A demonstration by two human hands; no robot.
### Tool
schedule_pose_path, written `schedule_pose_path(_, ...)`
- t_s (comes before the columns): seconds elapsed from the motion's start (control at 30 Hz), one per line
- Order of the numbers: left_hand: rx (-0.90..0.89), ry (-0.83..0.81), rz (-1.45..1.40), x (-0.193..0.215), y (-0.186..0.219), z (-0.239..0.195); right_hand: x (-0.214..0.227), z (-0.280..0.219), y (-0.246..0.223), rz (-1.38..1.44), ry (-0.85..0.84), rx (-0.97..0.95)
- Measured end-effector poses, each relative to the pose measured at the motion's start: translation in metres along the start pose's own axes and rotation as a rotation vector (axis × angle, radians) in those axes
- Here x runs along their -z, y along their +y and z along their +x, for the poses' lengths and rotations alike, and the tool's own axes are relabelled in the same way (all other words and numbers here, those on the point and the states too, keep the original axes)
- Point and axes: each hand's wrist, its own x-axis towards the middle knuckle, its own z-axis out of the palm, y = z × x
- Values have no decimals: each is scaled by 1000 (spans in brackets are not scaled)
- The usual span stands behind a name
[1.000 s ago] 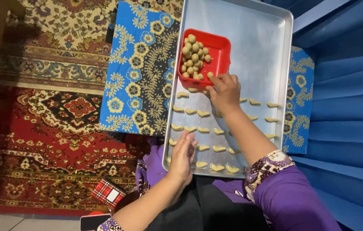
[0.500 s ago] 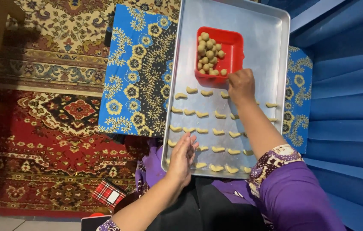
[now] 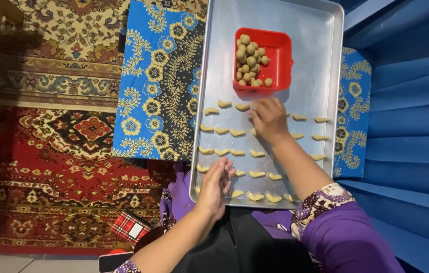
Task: The person rolls small dough balls between their palms and places them in rows on a metal tray. They periodically pick up more dough balls from a red container and continue shaping them by hand.
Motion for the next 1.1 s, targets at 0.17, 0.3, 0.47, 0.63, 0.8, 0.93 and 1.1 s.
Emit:
schedule_pose_path(0.17, 8, -27, 2, 0, 0, -1, -17, -3, -12, -107, -209, -93)
schedule_pose_path(0.3, 14, -22, 2, -1, 1, -1, -38, -4, -6, -166, -256, -111)
schedule_pose_path(0.47, 21, -27, 0, -1, 2, -2, -42, -10, -6, -190, -253, -128)
schedule_pose_path(0.63, 28, -29, 0, 3, -6, 4, -31, -6, -16, -159, -258, -136)
schedule_pose_path(0.8, 26, -32, 12, 3, -5, 4, -23, 2, -24, -167, -266, -140)
schedule_pose_path(0.93, 27, -44, 9, 3, -5, 3, -25, 14, -41, -126, -243, -113)
schedule_pose_path(1.1, 26, -53, 10, 2, -1, 1, -41, 27, -61, -59, -231, -4)
